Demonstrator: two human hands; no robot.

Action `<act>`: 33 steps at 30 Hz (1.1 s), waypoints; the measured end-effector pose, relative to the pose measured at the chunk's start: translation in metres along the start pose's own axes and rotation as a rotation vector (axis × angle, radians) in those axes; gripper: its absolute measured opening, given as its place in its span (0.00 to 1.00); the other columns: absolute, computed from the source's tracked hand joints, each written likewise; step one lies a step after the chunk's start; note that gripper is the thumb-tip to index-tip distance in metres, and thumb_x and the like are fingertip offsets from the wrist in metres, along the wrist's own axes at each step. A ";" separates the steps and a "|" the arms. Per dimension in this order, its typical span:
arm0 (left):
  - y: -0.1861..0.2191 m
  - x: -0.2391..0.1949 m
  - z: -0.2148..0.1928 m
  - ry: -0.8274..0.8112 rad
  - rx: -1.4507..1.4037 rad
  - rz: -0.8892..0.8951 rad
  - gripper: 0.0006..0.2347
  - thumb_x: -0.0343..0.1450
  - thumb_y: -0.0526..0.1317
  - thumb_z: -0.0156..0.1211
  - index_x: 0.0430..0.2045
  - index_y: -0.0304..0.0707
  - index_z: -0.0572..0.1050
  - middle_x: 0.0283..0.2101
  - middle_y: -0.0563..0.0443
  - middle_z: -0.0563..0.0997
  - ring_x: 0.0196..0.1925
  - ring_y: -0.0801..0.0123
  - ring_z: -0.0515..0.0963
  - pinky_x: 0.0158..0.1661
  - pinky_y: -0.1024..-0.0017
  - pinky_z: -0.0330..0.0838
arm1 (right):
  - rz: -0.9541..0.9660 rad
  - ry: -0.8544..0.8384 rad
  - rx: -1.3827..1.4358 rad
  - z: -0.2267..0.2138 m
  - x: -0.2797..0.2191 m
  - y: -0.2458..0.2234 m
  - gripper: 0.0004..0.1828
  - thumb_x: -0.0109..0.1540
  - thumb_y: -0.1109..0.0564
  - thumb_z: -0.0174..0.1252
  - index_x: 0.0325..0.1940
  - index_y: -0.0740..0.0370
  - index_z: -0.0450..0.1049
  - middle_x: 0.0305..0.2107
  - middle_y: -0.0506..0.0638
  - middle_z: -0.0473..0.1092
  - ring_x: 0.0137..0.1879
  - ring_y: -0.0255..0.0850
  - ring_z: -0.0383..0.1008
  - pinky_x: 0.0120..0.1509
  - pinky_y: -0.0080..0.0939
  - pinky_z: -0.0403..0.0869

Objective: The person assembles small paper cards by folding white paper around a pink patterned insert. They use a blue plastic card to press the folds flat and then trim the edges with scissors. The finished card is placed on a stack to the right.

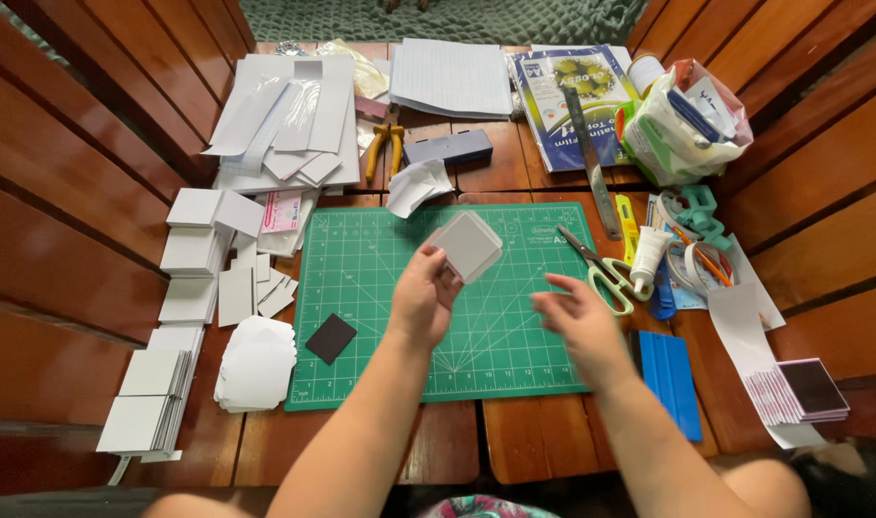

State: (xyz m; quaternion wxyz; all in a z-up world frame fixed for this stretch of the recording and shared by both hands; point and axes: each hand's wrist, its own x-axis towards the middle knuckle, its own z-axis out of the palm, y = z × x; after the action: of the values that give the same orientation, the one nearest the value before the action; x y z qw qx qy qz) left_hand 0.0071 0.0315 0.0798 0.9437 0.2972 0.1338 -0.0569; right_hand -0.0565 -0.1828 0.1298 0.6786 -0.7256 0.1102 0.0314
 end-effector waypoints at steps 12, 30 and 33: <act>-0.017 -0.006 -0.033 -0.016 0.292 0.244 0.19 0.68 0.33 0.68 0.55 0.39 0.76 0.46 0.51 0.85 0.48 0.70 0.84 0.54 0.67 0.76 | 0.076 -0.113 0.581 0.099 0.066 0.024 0.13 0.54 0.69 0.71 0.37 0.64 0.74 0.28 0.53 0.77 0.35 0.44 0.82 0.44 0.46 0.83; -0.009 0.013 -0.036 -0.033 0.068 -0.080 0.14 0.78 0.48 0.53 0.39 0.39 0.82 0.33 0.54 0.85 0.35 0.73 0.84 0.42 0.69 0.81 | 0.217 -0.218 0.797 0.102 0.112 0.072 0.06 0.60 0.63 0.65 0.42 0.60 0.80 0.35 0.57 0.80 0.41 0.51 0.83 0.50 0.52 0.82; -0.017 0.027 -0.054 -0.085 0.032 -0.152 0.11 0.73 0.37 0.64 0.46 0.29 0.80 0.35 0.44 0.85 0.35 0.66 0.86 0.41 0.68 0.84 | 0.224 -0.265 0.781 0.097 0.109 0.073 0.07 0.60 0.64 0.65 0.42 0.60 0.80 0.34 0.58 0.80 0.40 0.50 0.83 0.49 0.50 0.81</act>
State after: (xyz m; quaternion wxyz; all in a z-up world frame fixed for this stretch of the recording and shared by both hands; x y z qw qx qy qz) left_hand 0.0185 0.0481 0.0207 0.9365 0.2987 0.1147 -0.1433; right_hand 0.0447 -0.1032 0.0301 0.9030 -0.3875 0.1038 0.1539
